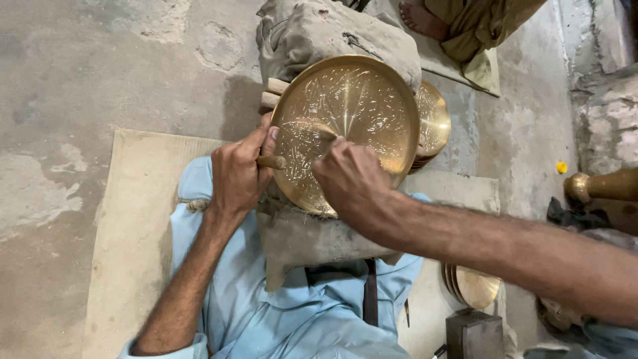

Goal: The person sits on the floor and uses a hammer and a metal chisel to engrave a decorative pattern onto a brass plate resting on a cushion. The person repeatedly strikes the chisel to create fine lines on the metal surface.

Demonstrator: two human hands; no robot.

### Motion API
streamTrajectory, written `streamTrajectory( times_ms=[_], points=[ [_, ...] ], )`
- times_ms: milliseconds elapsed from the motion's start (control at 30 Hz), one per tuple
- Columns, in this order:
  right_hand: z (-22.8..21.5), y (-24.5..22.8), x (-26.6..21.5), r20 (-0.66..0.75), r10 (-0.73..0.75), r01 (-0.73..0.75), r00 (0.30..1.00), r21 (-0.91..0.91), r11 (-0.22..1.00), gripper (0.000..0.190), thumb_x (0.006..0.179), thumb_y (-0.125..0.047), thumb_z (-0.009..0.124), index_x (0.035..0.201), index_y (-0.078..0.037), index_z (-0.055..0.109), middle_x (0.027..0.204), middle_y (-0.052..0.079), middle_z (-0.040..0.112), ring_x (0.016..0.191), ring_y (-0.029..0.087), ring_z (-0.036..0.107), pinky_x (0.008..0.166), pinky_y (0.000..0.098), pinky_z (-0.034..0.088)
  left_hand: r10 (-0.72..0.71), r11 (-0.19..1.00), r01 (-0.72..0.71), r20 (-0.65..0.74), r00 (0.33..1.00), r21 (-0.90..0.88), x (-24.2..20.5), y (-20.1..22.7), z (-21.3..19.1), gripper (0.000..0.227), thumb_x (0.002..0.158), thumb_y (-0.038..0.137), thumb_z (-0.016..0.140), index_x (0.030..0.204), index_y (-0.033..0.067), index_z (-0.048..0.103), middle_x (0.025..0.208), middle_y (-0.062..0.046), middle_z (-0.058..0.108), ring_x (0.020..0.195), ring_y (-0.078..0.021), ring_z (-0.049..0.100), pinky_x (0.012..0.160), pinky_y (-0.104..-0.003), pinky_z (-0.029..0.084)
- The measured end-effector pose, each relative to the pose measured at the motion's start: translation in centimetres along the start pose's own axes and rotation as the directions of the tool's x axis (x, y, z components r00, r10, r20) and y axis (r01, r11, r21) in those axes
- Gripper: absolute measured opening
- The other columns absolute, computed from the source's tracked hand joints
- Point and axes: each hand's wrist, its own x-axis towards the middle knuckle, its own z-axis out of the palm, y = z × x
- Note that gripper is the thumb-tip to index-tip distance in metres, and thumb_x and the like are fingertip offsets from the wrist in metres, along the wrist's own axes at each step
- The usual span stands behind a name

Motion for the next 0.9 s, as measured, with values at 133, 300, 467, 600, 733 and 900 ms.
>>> streamTrajectory(
  times_ms=[133,300,467,600,733,900],
  points=[
    [2.1,2.5,-1.9,-0.281,-0.246,0.17,0.928,-0.268,0.948,0.027,0.092,-0.002,0.054,0.109,0.014,0.068,0.089,0.026,0.07,0.062,0.021,0.066,0.04,0.0257,0.055,0.006,1.0,-0.006,0.003,1.0,0.019,0.1,0.0,-0.2,0.03,0.106,0.018,0.066,0.131,0.0027,0.07,0.067,-0.017,0.067,0.053,-0.0283,0.067,0.047,-0.046,0.048],
    [2.8,6.2,-2.6,-0.231,-0.545,0.302,0.806,-0.632,0.714,0.028,0.095,-0.009,0.055,0.113,0.007,0.069,0.113,0.035,0.069,0.059,0.014,0.063,0.036,0.0224,0.052,0.022,0.999,-0.022,-0.004,1.0,0.037,0.0,0.0,-0.2,0.029,0.106,0.018,0.067,0.131,0.0025,0.07,0.068,-0.018,0.067,0.055,-0.0293,0.067,0.05,-0.046,0.05],
    [2.7,8.5,-1.0,-0.142,-0.636,0.419,0.759,-0.641,0.643,0.038,0.105,-0.022,0.055,0.097,0.011,0.075,0.086,0.013,0.066,0.055,0.009,0.044,0.039,0.0224,0.048,0.002,0.999,-0.001,0.027,1.0,-0.049,0.1,0.2,-0.3,0.029,0.106,0.017,0.065,0.131,0.0022,0.069,0.067,-0.012,0.071,0.058,-0.0228,0.072,0.051,-0.041,0.053],
    [2.8,7.8,-0.2,-0.091,-0.614,0.433,0.784,-0.628,0.647,0.045,0.109,-0.021,0.05,0.079,0.003,0.073,0.069,-0.005,0.062,0.051,0.006,0.04,0.043,0.0223,0.048,-0.032,0.997,0.029,0.044,0.999,0.07,0.2,0.3,-0.1,0.03,0.106,0.017,0.067,0.131,0.0008,0.069,0.067,-0.015,0.071,0.054,-0.0223,0.07,0.049,-0.04,0.052],
    [1.9,6.9,-0.1,-0.188,-0.462,0.369,0.867,-0.38,0.848,0.02,0.099,-0.001,0.057,0.086,-0.003,0.072,0.077,0.013,0.067,0.057,0.014,0.05,0.043,0.0273,0.048,0.007,1.0,-0.007,0.026,1.0,0.023,0.0,0.3,-0.1,0.031,0.108,0.016,0.065,0.134,0.0001,0.067,0.071,-0.015,0.071,0.06,-0.0218,0.072,0.052,-0.039,0.053],
    [0.7,6.8,0.2,-0.042,-0.158,0.162,0.987,0.148,0.976,0.024,0.101,0.007,0.045,0.097,0.004,0.069,0.073,0.014,0.07,0.053,0.015,0.061,0.035,0.0267,0.05,-0.007,0.996,0.005,0.019,1.0,0.087,-0.1,0.1,0.1,0.031,0.106,0.015,0.067,0.131,-0.0008,0.069,0.069,-0.02,0.067,0.054,-0.0259,0.068,0.05,-0.043,0.05]
  ],
)
